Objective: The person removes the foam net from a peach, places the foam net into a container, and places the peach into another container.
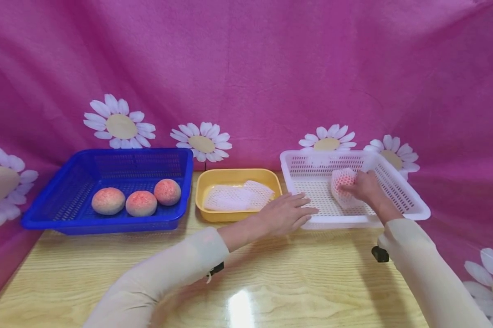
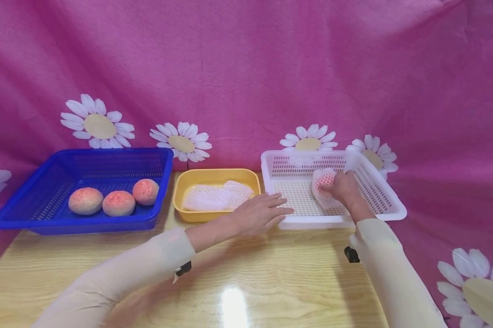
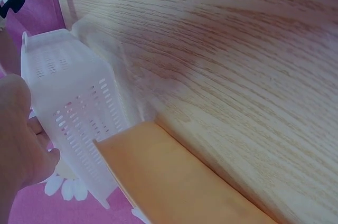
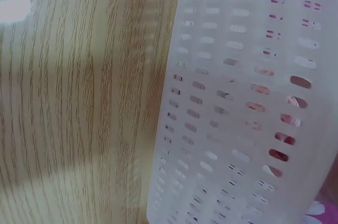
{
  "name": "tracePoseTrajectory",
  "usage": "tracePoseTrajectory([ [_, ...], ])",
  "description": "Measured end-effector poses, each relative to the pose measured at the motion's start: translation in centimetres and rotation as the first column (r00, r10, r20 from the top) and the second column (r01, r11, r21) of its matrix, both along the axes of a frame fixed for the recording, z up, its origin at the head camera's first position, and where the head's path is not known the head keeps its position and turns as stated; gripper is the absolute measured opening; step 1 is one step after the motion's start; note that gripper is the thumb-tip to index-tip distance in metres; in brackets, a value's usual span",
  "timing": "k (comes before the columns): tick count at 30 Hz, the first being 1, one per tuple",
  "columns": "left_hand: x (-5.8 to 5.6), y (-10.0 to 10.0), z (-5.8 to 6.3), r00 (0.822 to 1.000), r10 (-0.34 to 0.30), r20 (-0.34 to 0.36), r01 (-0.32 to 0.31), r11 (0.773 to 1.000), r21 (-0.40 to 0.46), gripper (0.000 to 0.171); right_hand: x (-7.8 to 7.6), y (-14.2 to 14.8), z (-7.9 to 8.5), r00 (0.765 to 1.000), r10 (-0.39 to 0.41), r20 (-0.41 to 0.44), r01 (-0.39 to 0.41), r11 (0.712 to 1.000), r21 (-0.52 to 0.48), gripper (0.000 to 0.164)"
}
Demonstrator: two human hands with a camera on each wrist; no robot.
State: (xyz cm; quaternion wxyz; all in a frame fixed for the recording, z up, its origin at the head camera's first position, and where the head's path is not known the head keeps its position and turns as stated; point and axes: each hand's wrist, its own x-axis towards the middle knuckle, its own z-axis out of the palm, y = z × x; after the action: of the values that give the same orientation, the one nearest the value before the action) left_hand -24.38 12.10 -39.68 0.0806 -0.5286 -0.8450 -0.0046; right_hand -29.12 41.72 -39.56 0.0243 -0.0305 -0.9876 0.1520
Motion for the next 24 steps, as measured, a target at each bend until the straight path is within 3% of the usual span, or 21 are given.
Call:
tracePoseTrajectory([
  [6, 0.01, 0.07, 0.03, 1.000, 0.005, -0.003, -0.005, 1.000, -0.017, 0.041, -0.02, -0.43, -0.13, 0.997, -0.041, 0.065, 0.042, 0.999, -0.016, 0.074],
  [11, -0.07, 0.19, -0.14, 1.000, 0.009, 0.008, -0.009, 1.000, -0.011, 0.041, -0.27, -0.66, -0.43, 0.995, -0.020, 0.099, 0.027, 0.997, -0.069, 0.073],
  [15, -0.10, 0.21, -0.19, 1.000, 0.009, 0.012, -0.009, 1.000, 0.007, 0.041, -0.47, -0.83, -0.57, 0.991, -0.003, 0.134, 0.021, 0.991, -0.130, 0.082],
  [24, -0.12, 0.09, -0.21, 1.000, 0.007, 0.010, -0.007, 1.000, 0.011, 0.041, -0.19, -1.06, -0.73, 0.985, 0.076, 0.157, -0.067, 0.996, -0.057, 0.087],
])
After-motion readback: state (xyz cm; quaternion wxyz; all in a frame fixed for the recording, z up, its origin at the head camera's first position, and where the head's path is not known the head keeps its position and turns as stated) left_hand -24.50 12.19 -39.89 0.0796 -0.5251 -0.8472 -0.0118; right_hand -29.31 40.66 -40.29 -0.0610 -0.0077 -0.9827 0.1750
